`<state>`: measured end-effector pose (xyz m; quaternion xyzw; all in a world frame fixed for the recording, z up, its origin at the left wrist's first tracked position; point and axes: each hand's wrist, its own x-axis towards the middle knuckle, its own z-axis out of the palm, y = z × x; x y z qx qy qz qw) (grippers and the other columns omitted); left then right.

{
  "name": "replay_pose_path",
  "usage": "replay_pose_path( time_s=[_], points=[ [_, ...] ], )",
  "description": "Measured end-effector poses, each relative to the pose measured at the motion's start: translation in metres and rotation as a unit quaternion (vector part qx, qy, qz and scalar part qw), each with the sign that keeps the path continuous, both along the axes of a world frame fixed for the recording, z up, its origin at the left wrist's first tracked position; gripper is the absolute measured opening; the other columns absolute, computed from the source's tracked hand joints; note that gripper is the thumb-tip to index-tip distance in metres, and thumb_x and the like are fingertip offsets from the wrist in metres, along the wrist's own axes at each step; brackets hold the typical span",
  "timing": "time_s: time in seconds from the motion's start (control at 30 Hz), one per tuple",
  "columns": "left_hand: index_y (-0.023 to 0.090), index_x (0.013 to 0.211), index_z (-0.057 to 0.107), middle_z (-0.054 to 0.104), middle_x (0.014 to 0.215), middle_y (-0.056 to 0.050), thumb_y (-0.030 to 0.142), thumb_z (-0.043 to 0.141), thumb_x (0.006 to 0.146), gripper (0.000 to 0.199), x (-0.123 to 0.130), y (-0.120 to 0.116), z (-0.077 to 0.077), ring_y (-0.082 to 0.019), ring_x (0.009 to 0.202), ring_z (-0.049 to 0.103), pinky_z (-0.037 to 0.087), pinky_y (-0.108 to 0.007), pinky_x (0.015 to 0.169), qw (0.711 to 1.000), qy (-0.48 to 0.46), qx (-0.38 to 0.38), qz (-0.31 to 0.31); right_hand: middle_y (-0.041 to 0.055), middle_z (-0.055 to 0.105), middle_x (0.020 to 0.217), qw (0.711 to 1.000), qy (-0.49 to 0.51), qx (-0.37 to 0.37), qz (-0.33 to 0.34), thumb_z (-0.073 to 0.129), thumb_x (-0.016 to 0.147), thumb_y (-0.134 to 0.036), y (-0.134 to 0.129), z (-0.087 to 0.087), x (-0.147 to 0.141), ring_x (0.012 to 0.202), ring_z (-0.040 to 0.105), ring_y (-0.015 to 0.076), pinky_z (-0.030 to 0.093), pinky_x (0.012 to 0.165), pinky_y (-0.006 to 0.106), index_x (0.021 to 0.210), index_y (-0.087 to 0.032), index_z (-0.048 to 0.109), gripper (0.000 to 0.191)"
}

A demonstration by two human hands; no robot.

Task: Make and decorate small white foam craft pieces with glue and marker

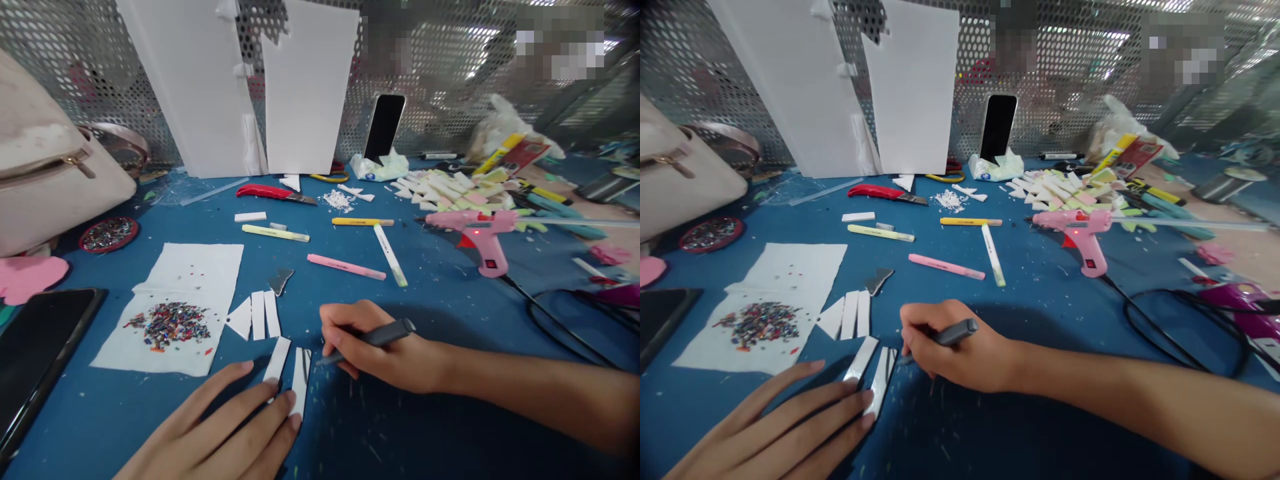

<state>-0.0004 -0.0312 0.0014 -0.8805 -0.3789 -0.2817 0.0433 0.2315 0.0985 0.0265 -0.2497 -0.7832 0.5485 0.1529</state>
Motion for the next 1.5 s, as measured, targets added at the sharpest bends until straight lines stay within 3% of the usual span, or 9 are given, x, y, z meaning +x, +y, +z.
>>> replay_pose_path(
  time_s=[0.1,0.5,0.63,0.77,0.87,1.0,1.1,1.5],
  points=[
    [0.022,0.113,0.073,0.074,0.116,0.006,0.028,0.047,0.106,0.027,-0.001,-0.001,0.0,-0.014,0.109,0.066,0.025,-0.039,0.123,1.0,0.004,-0.004,-0.004,-0.0024,0.055,0.062,1.0,0.002,0.008,-0.021,0.042,0.101,-0.026,0.0,0.0,0.0,0.057,0.052,0.0094,0.04,0.053,0.02,0.081,-0.017,0.051,0.024],
    [0.023,0.116,0.071,0.073,0.118,0.007,0.031,0.049,0.106,0.026,-0.004,-0.001,0.002,-0.014,0.112,0.064,0.02,-0.038,0.124,1.0,0.021,-0.011,-0.018,-0.0035,0.052,0.057,1.0,0.003,-0.01,0.002,0.042,0.103,-0.031,0.001,-0.001,-0.001,0.053,0.052,0.008,0.04,0.053,0.018,0.076,-0.016,0.052,0.032],
    [0.023,0.116,0.071,0.073,0.117,0.007,0.03,0.048,0.106,0.026,-0.003,-0.002,0.003,-0.013,0.111,0.064,0.019,-0.038,0.125,1.0,0.018,-0.009,-0.008,-0.002,0.057,0.063,1.0,0.009,0.0,-0.023,0.045,0.102,-0.031,0.0,-0.002,0.0,0.058,0.053,0.0079,0.04,0.056,0.018,0.079,-0.016,0.052,0.029],
    [0.023,0.117,0.071,0.073,0.118,0.007,0.031,0.048,0.106,0.027,-0.003,-0.002,0.003,-0.014,0.112,0.064,0.02,-0.038,0.124,1.0,0.012,-0.015,-0.011,-0.0033,0.052,0.058,1.0,0.006,-0.019,-0.002,0.043,0.104,-0.034,0.0,-0.002,0.0,0.054,0.052,0.0077,0.039,0.052,0.018,0.077,-0.016,0.052,0.034],
    [0.023,0.117,0.071,0.073,0.118,0.007,0.031,0.049,0.106,0.026,-0.003,-0.002,0.002,-0.014,0.112,0.064,0.02,-0.038,0.124,1.0,0.016,-0.014,-0.016,-0.002,0.056,0.063,0.999,0.011,-0.013,-0.028,0.046,0.103,-0.033,0.0,-0.004,0.0,0.057,0.052,0.0077,0.04,0.055,0.018,0.079,-0.016,0.052,0.03],
    [0.023,0.117,0.071,0.073,0.118,0.007,0.032,0.05,0.105,0.026,-0.004,0.0,0.001,-0.014,0.112,0.063,0.019,-0.039,0.125,0.999,0.02,-0.021,-0.021,-0.0026,0.052,0.061,0.996,0.033,-0.079,0.007,0.049,0.101,-0.039,0.002,-0.005,0.0,0.051,0.052,0.0073,0.039,0.05,0.018,0.075,-0.014,0.055,0.037],
    [0.023,0.116,0.071,0.073,0.118,0.008,0.032,0.049,0.106,0.026,-0.003,0.001,0.002,-0.014,0.112,0.063,0.019,-0.039,0.125,0.999,0.029,-0.014,-0.023,-0.0023,0.051,0.062,0.99,0.068,-0.125,-0.008,0.052,0.1,-0.043,0.003,-0.005,0.001,0.05,0.052,0.0074,0.038,0.049,0.018,0.077,-0.014,0.055,0.038],
    [0.026,0.109,0.074,0.076,0.11,0.007,0.034,0.048,0.105,0.028,0.0,0.001,0.014,-0.013,0.108,0.065,0.018,-0.036,0.124,1.0,0.029,0.001,-0.001,-0.0032,0.052,0.063,0.991,0.088,-0.095,-0.009,0.058,0.097,-0.04,0.002,-0.008,0.002,0.052,0.047,0.007,0.035,0.049,0.018,0.087,-0.014,0.056,0.028]
  ],
)
